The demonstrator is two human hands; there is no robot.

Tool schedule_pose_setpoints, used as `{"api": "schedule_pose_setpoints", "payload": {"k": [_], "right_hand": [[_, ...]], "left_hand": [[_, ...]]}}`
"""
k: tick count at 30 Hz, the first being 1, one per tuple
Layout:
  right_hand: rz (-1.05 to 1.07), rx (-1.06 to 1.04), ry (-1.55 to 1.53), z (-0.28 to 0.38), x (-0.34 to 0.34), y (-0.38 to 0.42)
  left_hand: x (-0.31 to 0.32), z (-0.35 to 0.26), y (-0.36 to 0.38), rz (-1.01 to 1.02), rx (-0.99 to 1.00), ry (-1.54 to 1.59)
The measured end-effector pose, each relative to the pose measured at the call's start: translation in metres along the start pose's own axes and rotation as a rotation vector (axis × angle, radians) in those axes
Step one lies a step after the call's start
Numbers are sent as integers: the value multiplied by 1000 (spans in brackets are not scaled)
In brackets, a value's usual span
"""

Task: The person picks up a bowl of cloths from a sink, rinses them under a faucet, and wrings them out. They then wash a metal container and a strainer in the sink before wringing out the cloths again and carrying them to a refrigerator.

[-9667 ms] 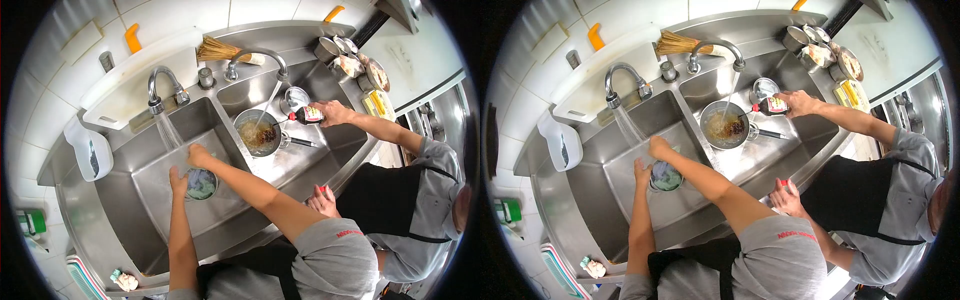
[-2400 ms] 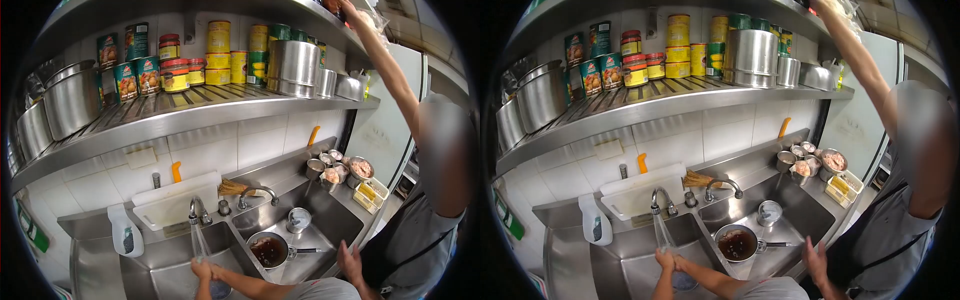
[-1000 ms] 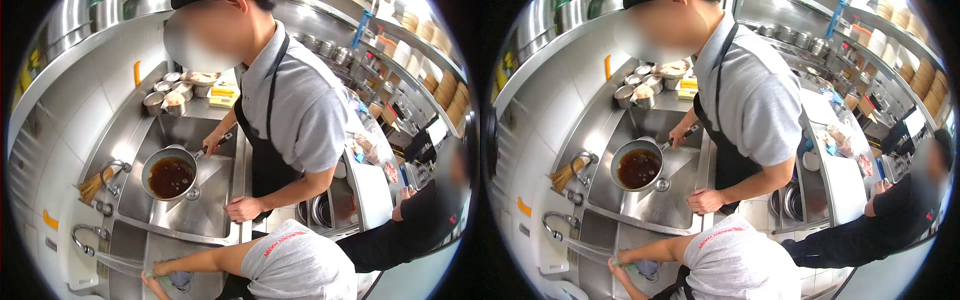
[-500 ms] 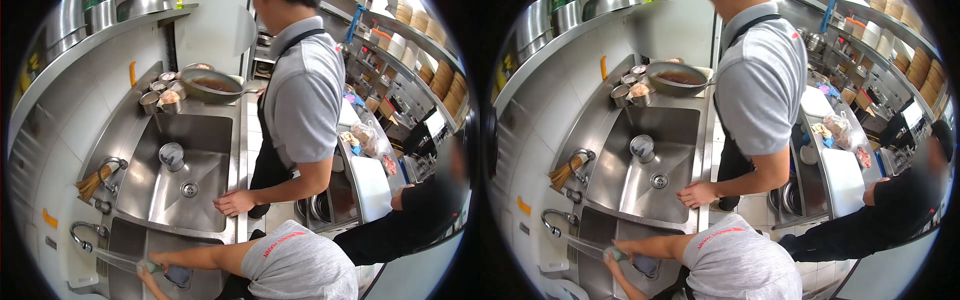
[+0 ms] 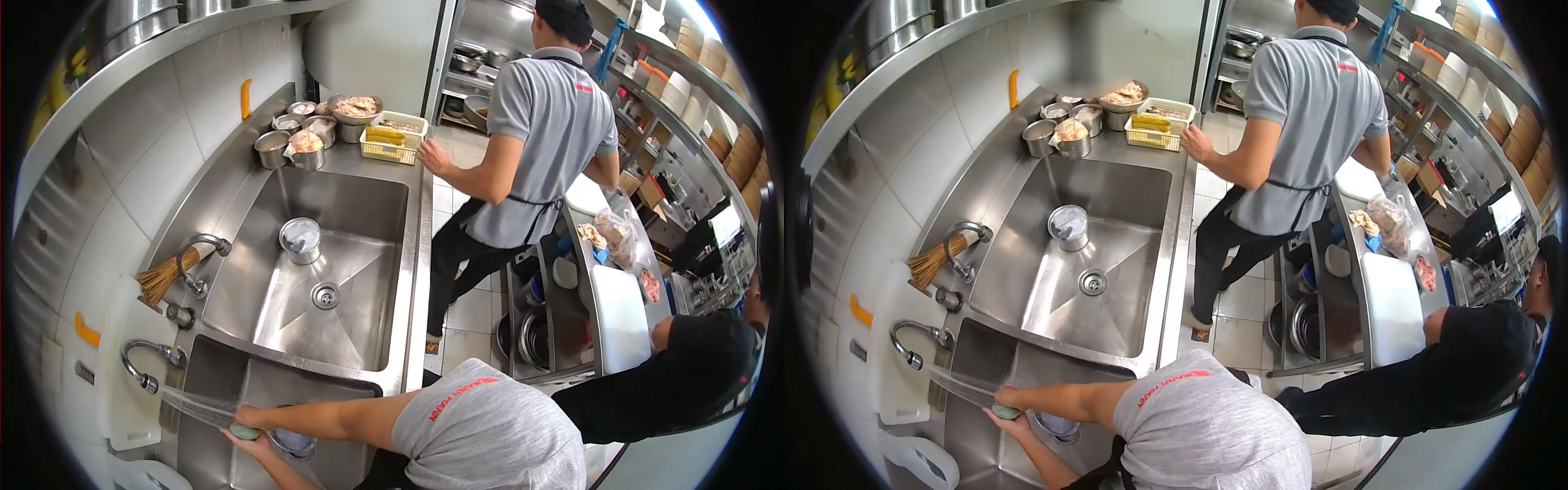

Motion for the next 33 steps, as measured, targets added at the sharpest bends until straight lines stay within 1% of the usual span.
{"api": "schedule_pose_setpoints", "payload": {"k": [2,3,4,5,6,7,8,9,10,11,12,13,14,15,17,18,19,20,21,22,23,24,25,26,27,28,29,30,32,33], "right_hand": [[62,-81,74,1,-6,4],[124,-74,42,1,-6,8],[215,-21,-43,-1,-6,12],[313,75,-156,-5,-7,20],[413,253,-251,7,-7,42],[496,440,-323,20,-7,69],[598,605,-446,-4,-4,54],[1072,451,-610,16,14,70],[991,503,-645,12,10,67],[1094,487,-611,7,13,63],[1149,456,-513,-4,20,60],[1005,475,-416,-2,19,62],[855,756,-307,-20,15,52],[814,754,-110,-17,24,59],[633,707,259,-43,16,35],[667,742,281,-45,28,46],[555,536,480,-30,34,51],[439,324,668,-16,34,49],[460,342,683,-38,29,41],[477,-140,869,-44,31,28],[478,-637,1010,-45,34,32],[498,-623,1012,-49,35,42],[431,-435,1143,-55,32,49],[356,-251,1267,-64,28,62],[374,-239,1271,-74,24,66],[440,-289,1377,-85,25,71],[509,-339,1480,-99,25,76],[534,-330,1480,-115,18,74],[914,-410,1737,-154,8,76],[962,-431,1719,-159,7,76]], "left_hand": [[-21,-5,-18,-76,105,-236],[-26,-7,-28,-84,102,-235],[-30,-7,-38,-39,54,-306],[-38,-10,-38,-8,13,-374],[-14,-24,-22,-122,68,-439],[30,-33,1,96,67,-444],[49,-39,9,210,31,-606],[49,-34,6,315,-61,-640],[45,-32,7,393,-156,-652],[46,-34,5,387,-114,-778],[61,-49,23,420,-143,-883],[52,-46,20,451,-202,-844],[49,-50,19,565,-165,-815],[50,-58,23,565,-138,-896],[39,-64,29,337,-83,-912],[30,-62,27,215,-15,-840],[16,-55,24,108,51,-772],[9,-45,20,72,50,-757],[-4,-41,17,-72,93,-748],[-16,-37,17,-214,132,-738],[-34,-18,7,-239,129,-728],[-69,-1,0,-500,189,-872],[-98,9,1,-762,245,-1013],[-114,18,13,-776,244,-1008],[-133,32,29,-937,132,-1104],[-153,43,47,-1097,16,-1196],[-181,62,56,-1115,5,-1190],[-210,89,54,-915,-224,-1689],[-217,111,66,-592,-431,-2065],[-204,96,73,-693,-424,-1852]]}}
Point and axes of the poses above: each hand's wrist, its own y-axis away from the middle knuckle, its own x-axis out of the palm, z = x × y, the point moved 6 cm from there along -y, towards the middle knuckle, and after that the axes turned 13 degrees about -y, right-handed, at the moved point
